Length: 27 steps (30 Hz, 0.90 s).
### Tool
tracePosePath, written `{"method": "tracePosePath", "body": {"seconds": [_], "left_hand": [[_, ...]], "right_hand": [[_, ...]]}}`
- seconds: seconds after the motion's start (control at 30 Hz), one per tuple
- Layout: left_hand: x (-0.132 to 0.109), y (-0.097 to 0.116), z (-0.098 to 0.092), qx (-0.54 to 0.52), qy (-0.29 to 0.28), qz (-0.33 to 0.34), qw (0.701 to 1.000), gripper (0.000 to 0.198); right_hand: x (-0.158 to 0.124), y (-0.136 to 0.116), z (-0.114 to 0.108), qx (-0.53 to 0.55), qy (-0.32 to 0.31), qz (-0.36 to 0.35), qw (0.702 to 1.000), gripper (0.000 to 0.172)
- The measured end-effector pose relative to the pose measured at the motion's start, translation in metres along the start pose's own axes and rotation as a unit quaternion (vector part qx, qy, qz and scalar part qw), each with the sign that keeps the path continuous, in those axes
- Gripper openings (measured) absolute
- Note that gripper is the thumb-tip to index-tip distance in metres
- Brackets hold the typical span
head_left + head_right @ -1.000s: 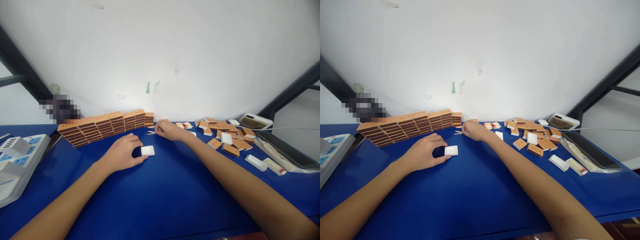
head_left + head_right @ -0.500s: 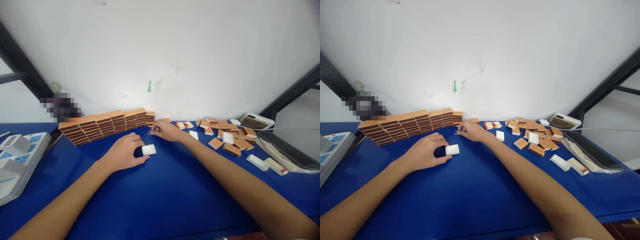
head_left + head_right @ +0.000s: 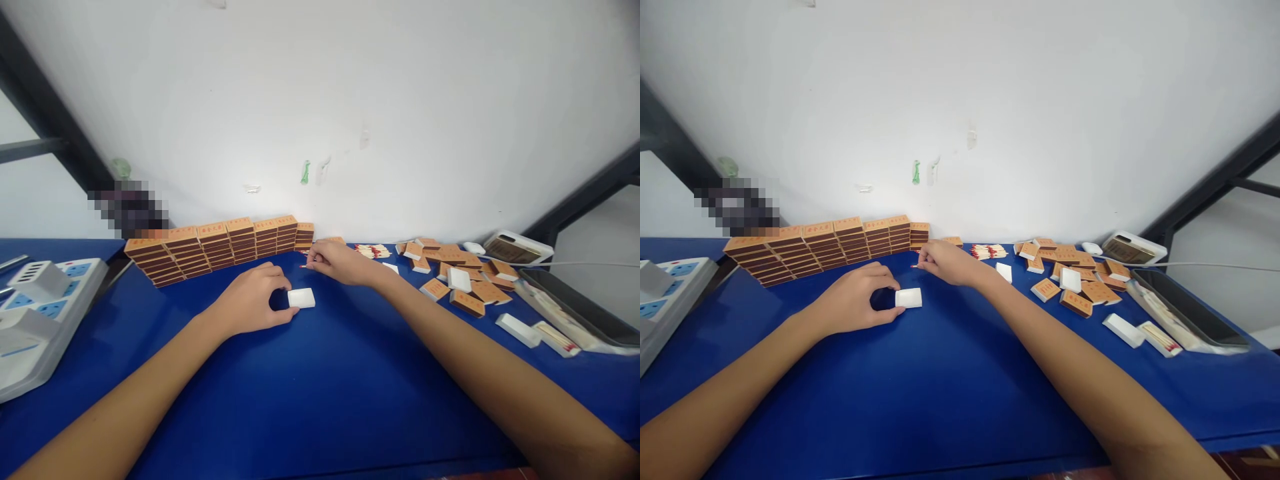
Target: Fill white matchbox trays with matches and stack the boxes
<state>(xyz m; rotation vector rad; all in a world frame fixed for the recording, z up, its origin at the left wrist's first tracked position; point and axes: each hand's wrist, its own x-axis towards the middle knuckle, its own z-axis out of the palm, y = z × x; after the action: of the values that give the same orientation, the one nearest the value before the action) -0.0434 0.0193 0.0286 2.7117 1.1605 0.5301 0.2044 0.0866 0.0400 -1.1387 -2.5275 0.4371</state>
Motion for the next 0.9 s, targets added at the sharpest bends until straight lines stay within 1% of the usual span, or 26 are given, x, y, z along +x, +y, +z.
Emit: {"method": "tracePosePath", "body": {"seconds": [0.13,0.27,0.37,0.53,0.6,0.67,0.77,0.9], "left_hand": [[0.0,-0.005,0.002,-0.005,0.018,-0.009,1.0,0.025],[0.0,-0.009,0.004,-0.007,0.033,-0.006,0.999,0.024],[0.001,-0.009,0.005,-0.002,0.047,0.014,0.999,0.022],[0.001,-0.007,0.006,0.017,0.078,0.041,0.996,0.022],[0.001,-0.007,0.007,0.023,0.082,0.05,0.995,0.021],[0.001,-0.006,0.007,0.028,0.082,0.058,0.995,0.019],[0.002,-0.006,0.007,0.035,0.082,0.057,0.994,0.02],[0.002,-0.007,0.008,0.039,0.08,0.053,0.995,0.025]], "right_hand": [[-0.014,-0.018,0.0,0.02,-0.017,-0.005,1.0,0.011],[-0.032,-0.034,0.005,0.001,-0.037,-0.019,0.999,0.008],[-0.04,-0.043,0.01,-0.042,-0.037,-0.027,0.998,0.008],[-0.04,-0.051,0.021,-0.158,-0.036,-0.03,0.986,0.011],[-0.04,-0.051,0.024,-0.169,-0.04,-0.029,0.984,0.011],[-0.041,-0.049,0.024,-0.148,-0.037,-0.033,0.988,0.01],[-0.042,-0.042,0.019,-0.087,-0.025,-0.04,0.995,0.008],[-0.043,-0.03,0.011,-0.02,-0.012,-0.017,1.0,0.009]]}}
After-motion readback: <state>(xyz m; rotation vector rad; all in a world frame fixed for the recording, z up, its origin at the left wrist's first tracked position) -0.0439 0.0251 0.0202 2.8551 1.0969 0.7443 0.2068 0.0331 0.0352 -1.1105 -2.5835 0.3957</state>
